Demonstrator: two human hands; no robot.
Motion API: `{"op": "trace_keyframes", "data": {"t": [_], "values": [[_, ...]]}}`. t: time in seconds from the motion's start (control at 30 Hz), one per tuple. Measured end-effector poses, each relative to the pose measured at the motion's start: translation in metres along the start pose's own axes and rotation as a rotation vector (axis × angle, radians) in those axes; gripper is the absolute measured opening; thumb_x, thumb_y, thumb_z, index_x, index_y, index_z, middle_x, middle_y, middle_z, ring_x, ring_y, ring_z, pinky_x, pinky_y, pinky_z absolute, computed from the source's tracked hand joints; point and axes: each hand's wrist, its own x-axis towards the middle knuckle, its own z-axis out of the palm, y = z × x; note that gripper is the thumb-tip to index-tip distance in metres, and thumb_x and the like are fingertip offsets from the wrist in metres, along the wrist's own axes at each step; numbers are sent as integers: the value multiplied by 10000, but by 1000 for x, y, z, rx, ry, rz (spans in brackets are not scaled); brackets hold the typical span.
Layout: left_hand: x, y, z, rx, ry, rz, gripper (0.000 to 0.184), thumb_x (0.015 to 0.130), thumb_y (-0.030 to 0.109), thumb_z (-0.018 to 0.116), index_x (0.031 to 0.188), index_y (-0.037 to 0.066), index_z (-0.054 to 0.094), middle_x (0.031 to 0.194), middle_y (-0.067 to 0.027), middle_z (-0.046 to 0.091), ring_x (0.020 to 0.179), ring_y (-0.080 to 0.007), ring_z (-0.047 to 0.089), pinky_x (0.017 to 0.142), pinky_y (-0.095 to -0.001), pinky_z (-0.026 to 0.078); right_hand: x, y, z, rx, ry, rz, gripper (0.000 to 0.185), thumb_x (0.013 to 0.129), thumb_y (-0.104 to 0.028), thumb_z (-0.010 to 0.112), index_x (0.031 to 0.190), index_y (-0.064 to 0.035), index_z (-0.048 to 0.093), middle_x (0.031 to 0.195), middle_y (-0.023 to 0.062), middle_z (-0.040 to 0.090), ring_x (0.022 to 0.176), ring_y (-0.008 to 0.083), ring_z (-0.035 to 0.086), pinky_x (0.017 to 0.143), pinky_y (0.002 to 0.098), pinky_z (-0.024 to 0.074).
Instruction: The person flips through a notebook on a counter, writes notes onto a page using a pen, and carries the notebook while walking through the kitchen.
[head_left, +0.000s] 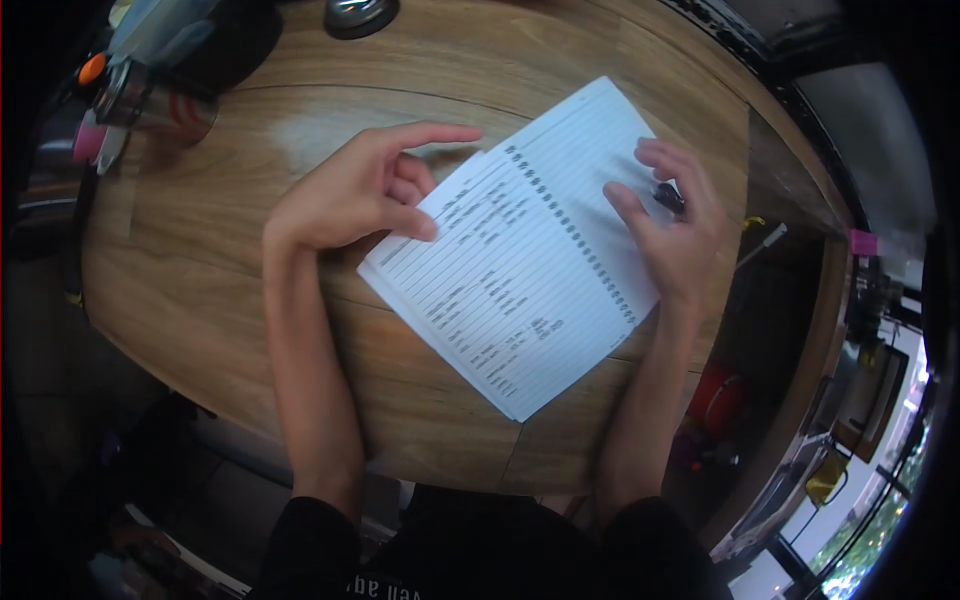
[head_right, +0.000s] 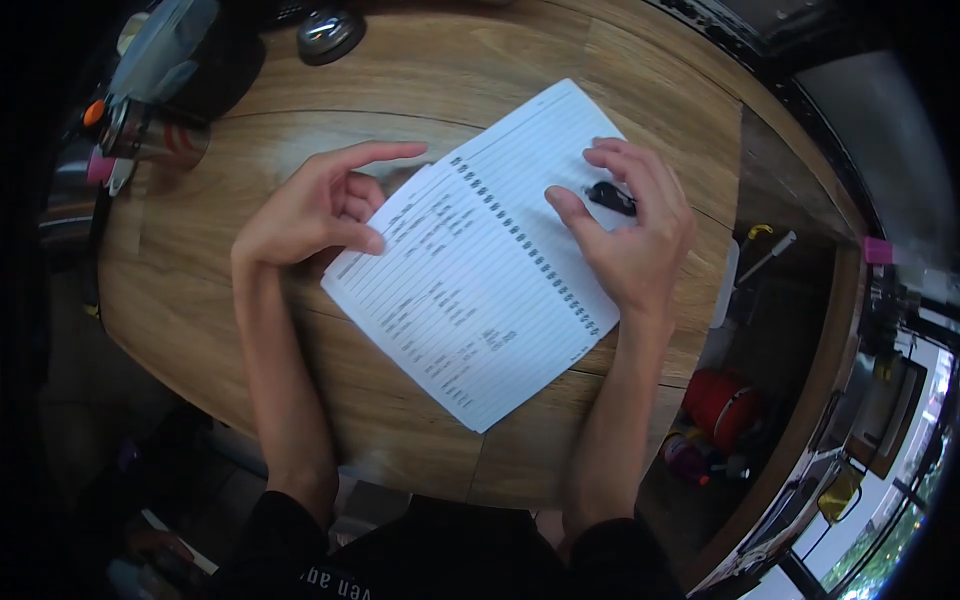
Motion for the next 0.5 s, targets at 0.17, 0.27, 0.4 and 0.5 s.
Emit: {"op": "trace_keyframes", "data": {"t": [0.17,0.27,0.4,0.5], "values": [[5,-1,7,118,129,4,765,701,-88,787,1415,5,529,750,6,611,682,-52,610,629,-194,491,1,-47,8,153,-348,-138,583,593,-415,921,1026,-78,725,1113,105,705,1006,245,653,814,372,545],[17,-6,9,246,345,31,607,704,-22,827,1276,-8,622,696,46,574,620,-21,523,554,-187,396,-3,-86,14,60,-414,-209,831,512,-474,933,1202,-99,662,1345,163,588,1185,320,581,867,402,552],[19,-6,8,381,431,5,425,783,92,822,1164,-3,660,688,51,581,610,-10,497,540,-191,366,-15,-103,31,-45,-481,-175,982,496,-428,930,1350,-120,556,1505,199,424,1324,385,475,935,449,543],[18,-11,4,103,387,12,408,876,151,758,1236,10,628,793,15,650,682,-20,565,596,-191,450,-13,-100,32,-59,-422,-104,968,571,-307,870,1418,-66,468,1499,221,433,1316,376,504,972,446,532]]}}
